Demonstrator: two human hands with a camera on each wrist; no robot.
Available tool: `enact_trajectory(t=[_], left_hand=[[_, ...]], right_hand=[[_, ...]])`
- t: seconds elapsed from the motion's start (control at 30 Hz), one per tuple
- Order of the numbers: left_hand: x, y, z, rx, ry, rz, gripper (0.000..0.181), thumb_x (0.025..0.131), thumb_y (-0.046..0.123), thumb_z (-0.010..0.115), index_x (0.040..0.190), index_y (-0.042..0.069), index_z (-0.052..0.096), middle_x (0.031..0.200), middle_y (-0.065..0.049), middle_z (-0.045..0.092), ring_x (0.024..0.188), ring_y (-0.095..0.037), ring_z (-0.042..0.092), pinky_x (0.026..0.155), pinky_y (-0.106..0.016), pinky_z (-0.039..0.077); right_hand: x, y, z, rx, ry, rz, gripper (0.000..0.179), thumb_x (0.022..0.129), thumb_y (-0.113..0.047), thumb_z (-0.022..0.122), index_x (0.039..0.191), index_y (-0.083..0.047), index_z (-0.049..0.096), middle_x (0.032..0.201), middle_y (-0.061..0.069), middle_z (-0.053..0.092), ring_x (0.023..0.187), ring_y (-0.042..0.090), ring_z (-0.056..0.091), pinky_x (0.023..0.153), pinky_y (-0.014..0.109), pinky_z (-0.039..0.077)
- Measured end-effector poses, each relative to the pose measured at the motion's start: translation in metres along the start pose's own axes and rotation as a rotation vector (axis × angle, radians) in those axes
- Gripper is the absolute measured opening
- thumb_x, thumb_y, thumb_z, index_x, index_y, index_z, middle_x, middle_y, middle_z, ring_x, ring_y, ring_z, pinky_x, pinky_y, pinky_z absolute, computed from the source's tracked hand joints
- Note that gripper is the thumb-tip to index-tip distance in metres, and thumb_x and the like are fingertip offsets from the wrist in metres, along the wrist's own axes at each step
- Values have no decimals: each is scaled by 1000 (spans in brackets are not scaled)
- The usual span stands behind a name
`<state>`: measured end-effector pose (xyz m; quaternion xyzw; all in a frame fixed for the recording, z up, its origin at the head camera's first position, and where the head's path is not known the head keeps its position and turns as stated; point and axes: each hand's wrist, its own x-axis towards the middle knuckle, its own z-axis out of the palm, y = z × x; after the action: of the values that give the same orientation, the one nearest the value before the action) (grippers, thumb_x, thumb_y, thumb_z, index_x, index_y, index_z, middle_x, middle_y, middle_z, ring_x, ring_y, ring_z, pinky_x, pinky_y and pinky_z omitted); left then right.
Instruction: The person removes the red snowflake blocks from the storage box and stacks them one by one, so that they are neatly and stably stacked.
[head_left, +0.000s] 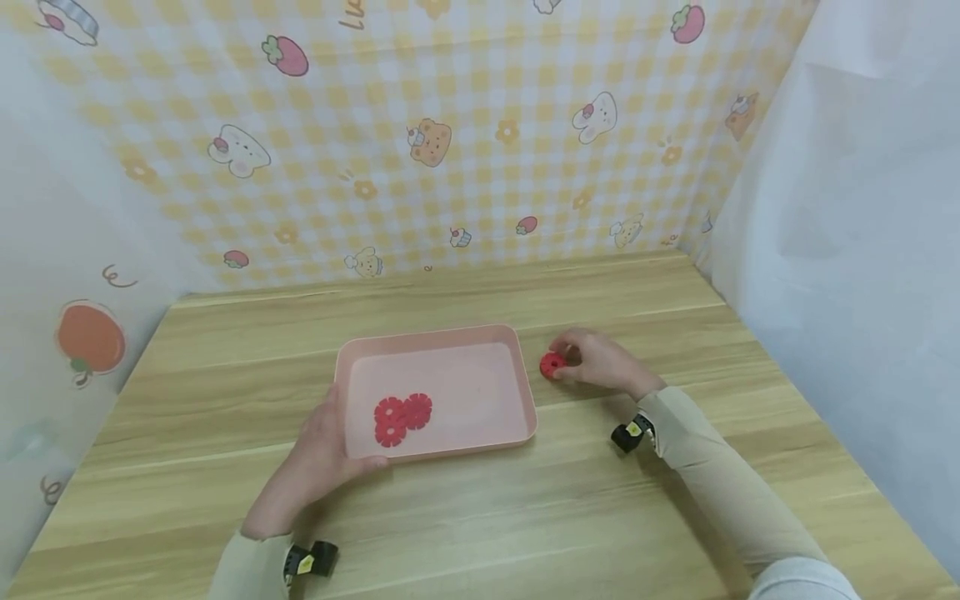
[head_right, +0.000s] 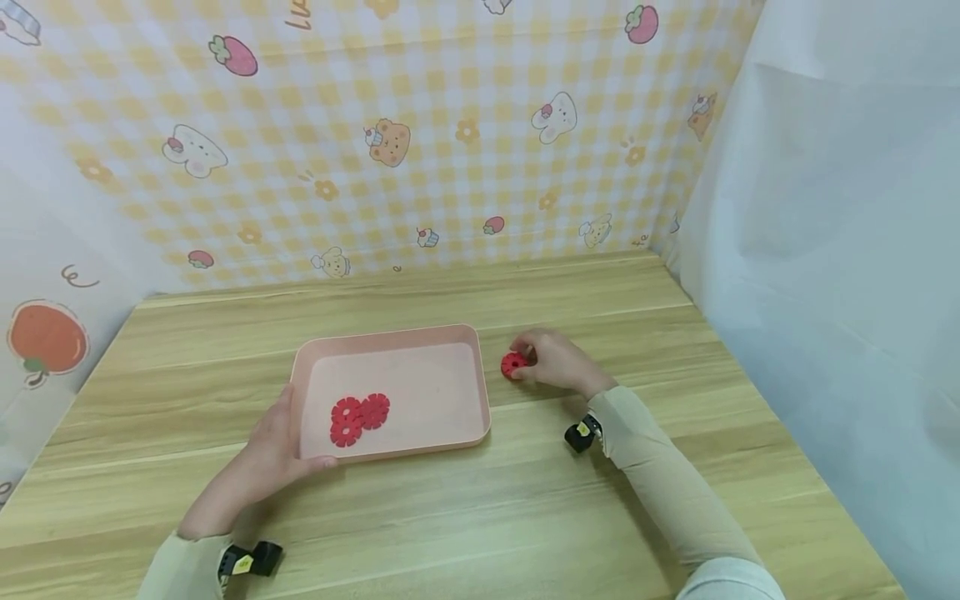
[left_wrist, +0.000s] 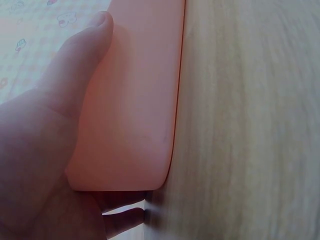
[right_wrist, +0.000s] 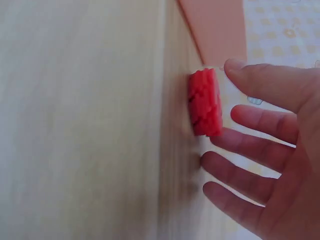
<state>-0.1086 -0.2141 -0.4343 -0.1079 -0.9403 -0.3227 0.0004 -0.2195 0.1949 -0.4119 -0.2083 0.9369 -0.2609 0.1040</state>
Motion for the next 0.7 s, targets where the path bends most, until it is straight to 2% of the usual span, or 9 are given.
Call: enact_trajectory(t=[0.37,0.6,0.7], left_hand=[[-2,2,-2,-3,-5,-10,122,59,46,88,145,-1,16,129,-23,45,113,-39,46,93,-61,45],[0,1,-1,-23,36,54,118,56,41,91,142,1,22,121,-19,50,105,-34,50,89,-57,47],[0,1,-1,-26,37,52,117,57,42,91,142,2,23,122,-18,50,106,-34,50,89,-57,47]], right_hand=[[6,-14,-7,-33,13,-45,34,83,-23,74,111,-6,65,114,10,62,105,29,58,89,45,50],[15,-30,-13,-53,-8,-65,29,82,-19,74,107,-6,68,107,8,68,96,25,60,82,39,52],[20,-37,-15,-65,-24,-70,25,82,-18,73,105,-7,70,104,6,69,93,24,61,81,37,52]])
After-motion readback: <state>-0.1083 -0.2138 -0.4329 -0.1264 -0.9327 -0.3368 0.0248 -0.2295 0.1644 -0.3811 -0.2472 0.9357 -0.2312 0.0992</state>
